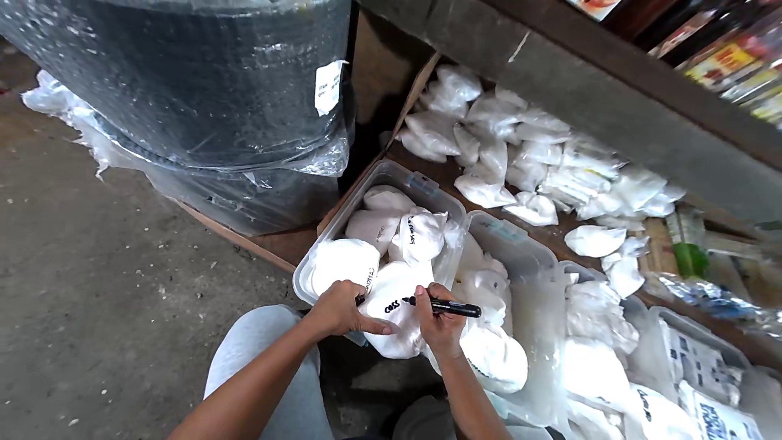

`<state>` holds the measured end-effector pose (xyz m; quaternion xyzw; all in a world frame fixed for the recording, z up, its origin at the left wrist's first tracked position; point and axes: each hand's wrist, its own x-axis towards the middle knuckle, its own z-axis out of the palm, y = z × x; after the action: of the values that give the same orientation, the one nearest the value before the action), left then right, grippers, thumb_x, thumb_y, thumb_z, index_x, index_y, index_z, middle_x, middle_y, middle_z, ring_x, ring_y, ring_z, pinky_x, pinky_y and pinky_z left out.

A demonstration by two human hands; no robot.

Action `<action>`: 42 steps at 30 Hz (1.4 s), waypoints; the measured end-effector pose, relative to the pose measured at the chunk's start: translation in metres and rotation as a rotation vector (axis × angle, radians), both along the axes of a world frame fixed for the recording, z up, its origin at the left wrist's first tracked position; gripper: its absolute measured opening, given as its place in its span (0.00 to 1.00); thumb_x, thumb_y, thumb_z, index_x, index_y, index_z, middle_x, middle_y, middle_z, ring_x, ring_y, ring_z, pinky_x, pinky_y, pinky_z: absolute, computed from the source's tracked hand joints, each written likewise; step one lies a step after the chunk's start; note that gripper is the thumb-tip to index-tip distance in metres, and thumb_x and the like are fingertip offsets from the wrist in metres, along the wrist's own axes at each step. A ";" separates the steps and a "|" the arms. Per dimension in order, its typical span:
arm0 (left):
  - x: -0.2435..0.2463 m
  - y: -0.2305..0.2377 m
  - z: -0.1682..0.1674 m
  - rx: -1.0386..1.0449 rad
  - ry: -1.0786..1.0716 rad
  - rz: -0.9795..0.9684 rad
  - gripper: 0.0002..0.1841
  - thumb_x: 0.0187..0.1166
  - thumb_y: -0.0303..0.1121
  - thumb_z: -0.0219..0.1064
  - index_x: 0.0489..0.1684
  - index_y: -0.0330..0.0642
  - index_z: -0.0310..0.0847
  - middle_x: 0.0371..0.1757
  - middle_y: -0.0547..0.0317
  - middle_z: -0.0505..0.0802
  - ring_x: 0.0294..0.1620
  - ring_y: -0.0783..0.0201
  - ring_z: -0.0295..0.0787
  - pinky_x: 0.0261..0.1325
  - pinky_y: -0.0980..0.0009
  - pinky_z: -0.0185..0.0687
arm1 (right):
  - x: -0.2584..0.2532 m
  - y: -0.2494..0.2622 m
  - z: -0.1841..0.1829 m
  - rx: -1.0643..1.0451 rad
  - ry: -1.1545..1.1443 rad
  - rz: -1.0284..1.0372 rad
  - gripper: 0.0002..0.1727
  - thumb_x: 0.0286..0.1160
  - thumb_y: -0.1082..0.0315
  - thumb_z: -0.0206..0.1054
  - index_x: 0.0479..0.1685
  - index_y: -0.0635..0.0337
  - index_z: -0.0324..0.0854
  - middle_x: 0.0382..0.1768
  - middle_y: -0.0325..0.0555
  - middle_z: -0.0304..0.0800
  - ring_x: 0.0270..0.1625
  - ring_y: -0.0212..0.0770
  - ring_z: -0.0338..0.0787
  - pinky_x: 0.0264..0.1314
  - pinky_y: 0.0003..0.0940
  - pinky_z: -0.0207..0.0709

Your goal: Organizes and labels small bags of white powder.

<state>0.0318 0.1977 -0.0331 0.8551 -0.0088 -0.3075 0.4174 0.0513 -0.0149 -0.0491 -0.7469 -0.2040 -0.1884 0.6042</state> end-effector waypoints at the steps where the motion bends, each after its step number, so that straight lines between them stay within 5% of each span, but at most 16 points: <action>1: 0.000 0.000 0.000 0.003 0.001 0.000 0.36 0.53 0.64 0.85 0.35 0.35 0.86 0.32 0.52 0.88 0.37 0.55 0.84 0.46 0.50 0.80 | 0.000 0.000 -0.001 -0.003 0.003 -0.003 0.13 0.72 0.71 0.69 0.18 0.62 0.81 0.17 0.30 0.79 0.21 0.14 0.76 0.25 0.10 0.70; 30: -0.001 0.001 0.000 0.016 -0.051 0.011 0.34 0.51 0.62 0.87 0.32 0.36 0.86 0.28 0.59 0.86 0.31 0.64 0.80 0.40 0.60 0.77 | 0.006 0.003 -0.002 0.050 0.021 -0.061 0.13 0.73 0.72 0.67 0.20 0.66 0.81 0.18 0.35 0.82 0.21 0.16 0.76 0.24 0.13 0.71; 42: 0.000 -0.001 0.001 0.021 -0.032 0.013 0.33 0.53 0.59 0.88 0.37 0.34 0.88 0.32 0.54 0.89 0.36 0.60 0.84 0.45 0.56 0.80 | 0.005 -0.001 -0.004 0.017 0.025 -0.078 0.14 0.72 0.72 0.67 0.17 0.65 0.79 0.16 0.35 0.80 0.19 0.16 0.75 0.22 0.13 0.69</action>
<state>0.0317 0.1964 -0.0325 0.8642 -0.0069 -0.2911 0.4103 0.0564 -0.0163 -0.0530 -0.7515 -0.1658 -0.2043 0.6050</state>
